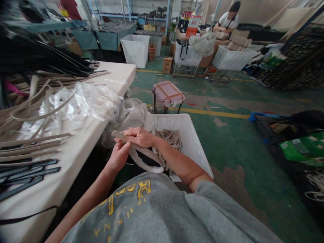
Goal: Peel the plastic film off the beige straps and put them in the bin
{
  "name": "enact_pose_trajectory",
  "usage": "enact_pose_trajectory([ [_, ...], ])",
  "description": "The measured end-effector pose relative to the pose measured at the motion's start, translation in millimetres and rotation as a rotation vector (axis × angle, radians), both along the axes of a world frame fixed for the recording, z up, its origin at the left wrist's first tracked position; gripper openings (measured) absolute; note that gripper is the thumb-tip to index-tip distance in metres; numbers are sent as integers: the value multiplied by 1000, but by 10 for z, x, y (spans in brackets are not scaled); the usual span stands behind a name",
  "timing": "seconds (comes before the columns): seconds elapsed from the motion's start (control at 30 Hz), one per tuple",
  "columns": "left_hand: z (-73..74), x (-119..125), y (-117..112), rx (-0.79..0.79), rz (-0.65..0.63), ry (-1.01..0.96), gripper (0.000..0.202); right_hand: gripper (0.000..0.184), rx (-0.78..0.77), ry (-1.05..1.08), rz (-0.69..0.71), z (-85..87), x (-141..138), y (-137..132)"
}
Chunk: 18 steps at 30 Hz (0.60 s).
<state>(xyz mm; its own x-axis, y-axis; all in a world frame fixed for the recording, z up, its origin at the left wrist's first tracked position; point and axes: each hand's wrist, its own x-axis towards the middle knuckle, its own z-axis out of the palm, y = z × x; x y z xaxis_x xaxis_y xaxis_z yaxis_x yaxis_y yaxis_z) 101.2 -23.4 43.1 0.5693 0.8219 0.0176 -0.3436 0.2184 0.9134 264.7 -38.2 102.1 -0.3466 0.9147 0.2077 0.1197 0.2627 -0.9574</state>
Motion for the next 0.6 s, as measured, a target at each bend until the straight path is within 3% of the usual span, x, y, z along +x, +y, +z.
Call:
enact_pose_trajectory([
  [0.1,130,98,22,157,-38,18,44,40,26,-67,3,123,106,-64],
  [0.2,192,123,-39,240,-160,102,41,42,-13,-22,18,161,138,-142],
  [0.33,170,59,-149,346,-226,275,52,35,-5,188,-201,130,42,-270],
  [0.47,69,21,-232,478,-213,409,43,26,52,382,-413,122,14,-373],
  [0.6,-46,46,-278,485,-247,477,33,24,151,392,-590,160,138,-445],
])
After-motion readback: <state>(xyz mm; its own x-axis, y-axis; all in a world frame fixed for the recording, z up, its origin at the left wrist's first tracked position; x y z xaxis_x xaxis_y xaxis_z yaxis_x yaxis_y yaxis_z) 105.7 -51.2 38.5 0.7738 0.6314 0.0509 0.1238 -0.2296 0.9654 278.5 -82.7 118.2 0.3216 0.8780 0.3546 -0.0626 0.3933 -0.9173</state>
